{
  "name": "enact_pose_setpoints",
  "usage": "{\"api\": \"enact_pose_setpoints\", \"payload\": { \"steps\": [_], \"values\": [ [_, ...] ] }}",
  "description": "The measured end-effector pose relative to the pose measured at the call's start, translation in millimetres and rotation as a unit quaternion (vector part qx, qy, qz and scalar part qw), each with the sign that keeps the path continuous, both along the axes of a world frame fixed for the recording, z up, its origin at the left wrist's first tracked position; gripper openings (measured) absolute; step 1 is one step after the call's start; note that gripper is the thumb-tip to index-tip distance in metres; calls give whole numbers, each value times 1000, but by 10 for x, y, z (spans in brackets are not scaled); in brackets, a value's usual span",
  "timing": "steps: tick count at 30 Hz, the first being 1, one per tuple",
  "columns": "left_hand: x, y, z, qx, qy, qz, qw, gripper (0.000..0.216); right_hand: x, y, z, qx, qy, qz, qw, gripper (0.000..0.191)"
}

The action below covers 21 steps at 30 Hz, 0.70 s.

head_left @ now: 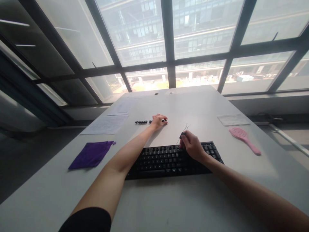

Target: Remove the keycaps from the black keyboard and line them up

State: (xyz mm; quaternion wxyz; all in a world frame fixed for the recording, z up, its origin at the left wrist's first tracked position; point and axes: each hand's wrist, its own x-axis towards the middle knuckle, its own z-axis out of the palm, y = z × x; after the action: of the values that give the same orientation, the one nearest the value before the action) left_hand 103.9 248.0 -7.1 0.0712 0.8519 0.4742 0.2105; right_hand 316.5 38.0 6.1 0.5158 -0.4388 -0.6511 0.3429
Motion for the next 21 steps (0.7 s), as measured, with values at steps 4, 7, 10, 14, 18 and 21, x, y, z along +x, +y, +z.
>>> {"api": "enact_pose_setpoints", "payload": {
  "steps": [4,7,10,14,18,21],
  "values": [
    [-18,4,-21,-1,-6,7,1000,22,-1,-2,5,1,0,0,1000,20],
    [-17,-8,-29,-3,-12,12,1000,24,-1,-1,9,1,2,-1,1000,21],
    [-28,-26,-6,-5,-18,10,1000,27,-1,1,11,1,12,-2,1000,22],
    [-21,-58,152,6,-39,2,999,35,-10,0,8,-4,29,0,1000,25],
    [128,-246,452,59,-70,-13,996,27,-11,3,29,-2,49,-9,999,25],
    [315,-607,628,71,-69,-40,994,22,32,13,67,12,49,-20,999,23]
  ]
}}
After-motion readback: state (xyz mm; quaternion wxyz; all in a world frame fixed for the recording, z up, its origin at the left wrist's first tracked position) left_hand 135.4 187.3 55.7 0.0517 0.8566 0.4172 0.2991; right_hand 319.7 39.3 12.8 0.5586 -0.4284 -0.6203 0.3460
